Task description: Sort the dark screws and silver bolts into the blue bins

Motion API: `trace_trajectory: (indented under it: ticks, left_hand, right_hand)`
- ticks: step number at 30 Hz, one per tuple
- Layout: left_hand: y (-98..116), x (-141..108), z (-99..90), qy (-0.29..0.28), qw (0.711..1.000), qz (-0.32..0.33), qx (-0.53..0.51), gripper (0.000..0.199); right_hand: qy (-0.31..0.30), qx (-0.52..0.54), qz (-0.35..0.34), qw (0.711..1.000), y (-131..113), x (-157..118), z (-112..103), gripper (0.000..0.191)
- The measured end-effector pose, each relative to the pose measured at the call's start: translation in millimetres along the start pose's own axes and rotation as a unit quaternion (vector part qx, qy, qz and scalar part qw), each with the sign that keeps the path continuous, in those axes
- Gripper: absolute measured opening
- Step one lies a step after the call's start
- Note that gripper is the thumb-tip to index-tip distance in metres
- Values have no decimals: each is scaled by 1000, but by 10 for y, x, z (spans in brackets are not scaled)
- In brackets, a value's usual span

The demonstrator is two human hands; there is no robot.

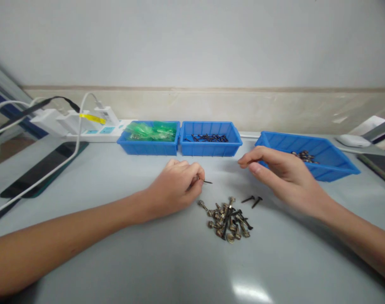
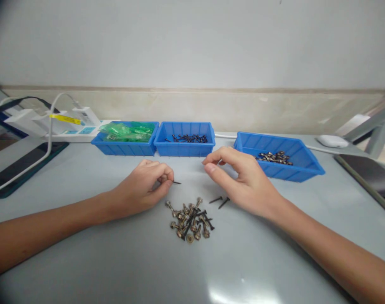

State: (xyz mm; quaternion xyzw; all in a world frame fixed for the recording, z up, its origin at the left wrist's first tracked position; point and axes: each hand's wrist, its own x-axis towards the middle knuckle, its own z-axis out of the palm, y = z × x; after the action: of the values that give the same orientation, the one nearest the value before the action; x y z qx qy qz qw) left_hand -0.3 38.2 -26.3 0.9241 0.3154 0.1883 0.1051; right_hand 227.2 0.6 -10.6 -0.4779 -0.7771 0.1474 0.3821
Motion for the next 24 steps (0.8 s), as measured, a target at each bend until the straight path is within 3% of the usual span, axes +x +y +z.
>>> trace_trajectory:
  ticks: [4,6,10,13,16,18,24]
  left_hand:
    - [-21,-8,7,-9,1000,10,0,12]
    - [-21,-1,15,-9,1000,12,-3,13]
    - [-20,84,55,-6,1000,27,-11,12]
    - [-39,183,90,24,999,22,-31,12]
    - [-56,230,92,32,994,-38,-96,10]
    - [-55,221,75,36,992,-54,-109,9]
    - [-47,154,52,52,995,-78,-15,9]
  right_hand:
    - [-38,138,114,983,28,-38,152,31]
    - [-42,213,125,968,-55,-46,255,30]
    - [-85,262,122,954,-163,22,371,22]
    - [-71,212,75,972,-80,141,423,16]
    - [-15,84,-3,996,40,229,462,12]
    - [-9,17,-37,999,77,241,465,8]
    - [-38,-67,-115,990,54,199,442,2]
